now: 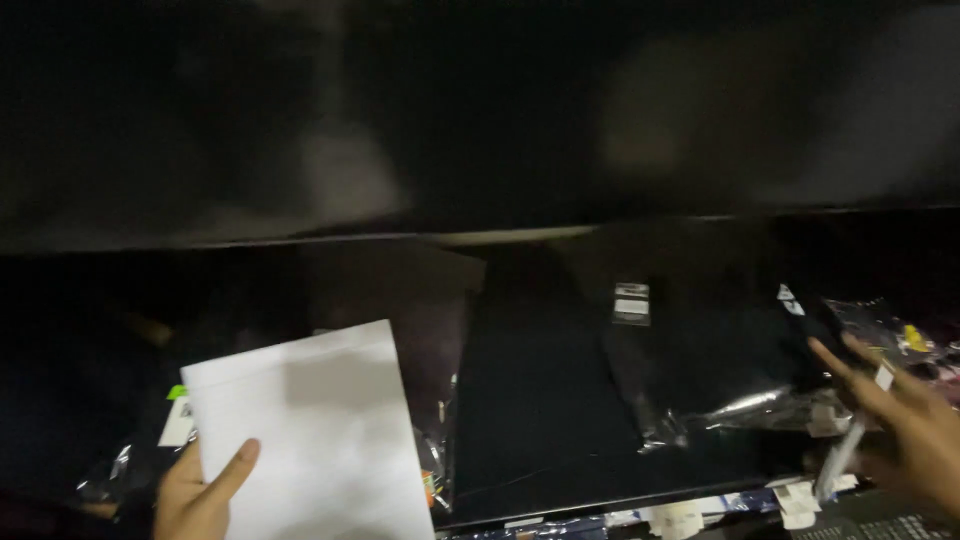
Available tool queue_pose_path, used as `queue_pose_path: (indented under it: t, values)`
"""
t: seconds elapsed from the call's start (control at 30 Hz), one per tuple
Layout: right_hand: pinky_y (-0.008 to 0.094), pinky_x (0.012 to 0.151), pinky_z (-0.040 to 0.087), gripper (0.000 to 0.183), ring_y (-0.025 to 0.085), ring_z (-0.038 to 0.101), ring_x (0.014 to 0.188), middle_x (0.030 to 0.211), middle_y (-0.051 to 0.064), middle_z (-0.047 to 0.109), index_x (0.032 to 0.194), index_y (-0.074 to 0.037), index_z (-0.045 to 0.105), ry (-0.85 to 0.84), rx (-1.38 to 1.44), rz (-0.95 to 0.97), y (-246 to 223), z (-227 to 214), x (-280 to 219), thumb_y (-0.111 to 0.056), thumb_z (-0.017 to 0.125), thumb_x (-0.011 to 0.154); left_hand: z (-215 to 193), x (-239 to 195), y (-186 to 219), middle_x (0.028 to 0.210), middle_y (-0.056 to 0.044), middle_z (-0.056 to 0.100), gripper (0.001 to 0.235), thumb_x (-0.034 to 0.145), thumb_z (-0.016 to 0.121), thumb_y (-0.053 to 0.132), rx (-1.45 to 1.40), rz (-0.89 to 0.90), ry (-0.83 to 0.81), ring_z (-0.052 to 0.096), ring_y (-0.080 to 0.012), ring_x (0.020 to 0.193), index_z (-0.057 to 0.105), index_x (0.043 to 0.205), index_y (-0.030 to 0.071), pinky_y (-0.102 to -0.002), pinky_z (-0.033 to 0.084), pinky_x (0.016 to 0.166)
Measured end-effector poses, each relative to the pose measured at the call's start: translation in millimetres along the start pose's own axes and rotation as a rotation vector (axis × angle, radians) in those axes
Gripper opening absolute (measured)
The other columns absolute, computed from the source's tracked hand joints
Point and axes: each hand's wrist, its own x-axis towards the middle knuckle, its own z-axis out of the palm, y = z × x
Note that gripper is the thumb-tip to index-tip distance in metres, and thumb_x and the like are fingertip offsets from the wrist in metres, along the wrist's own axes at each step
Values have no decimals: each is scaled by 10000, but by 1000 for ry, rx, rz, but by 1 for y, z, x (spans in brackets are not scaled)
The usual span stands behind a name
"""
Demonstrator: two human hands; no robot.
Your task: The person writes on a notepad with a pen, then picks up and places down several packaged t-shirts on a shelf while continuing to write. The person handles the notepad and pen throughout the clip.
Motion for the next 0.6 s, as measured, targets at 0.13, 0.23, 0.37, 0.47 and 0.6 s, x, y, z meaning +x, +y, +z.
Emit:
queue_pose_path:
  t: [0.13,0.23,0.37,0.47,0.6]
  values:
    - [315,1067,268,948,169,425,1157,1357,60,432,1278,-118,473,261,-51,221,97,52,-122,-424,639,397,4,-8,11,1092,-234,512,394,812,429,-38,-63,-84,18,488,-338,969,448,1206,-57,-391,368,858]
    - [263,209,199,475,182,317,251,360,159,341,1296,-141,417,-31,1319,767,211,68,-188,-215,356,831,17,-29,29,986,-151,589,326,790,550,48,175,-14,85,535,-247,891,555,1111,-14,-305,397,782]
    - [285,395,213,354,196,319,507,611,163,349,1165,-147,395,-7,1266,693,121,47,-137,-206,398,816,56,-37,-20,1091,-83,585,551,654,684,199,430,-148,151,528,-174,976,544,1163,43,-276,377,866]
    - [317,675,236,205,216,323,891,988,166,363,970,-156,361,3,1171,556,-47,51,-47,-190,460,794,118,-81,-40,944,-59,642,461,623,710,173,180,-348,57,596,-231,764,604,1071,147,-337,468,596]
    - [282,635,319,207,188,411,822,940,124,442,777,-130,346,-62,1073,563,-167,52,19,-184,545,787,170,-135,-38,823,-163,714,330,630,663,146,-195,-318,-154,646,-241,710,684,905,-35,-312,501,620]
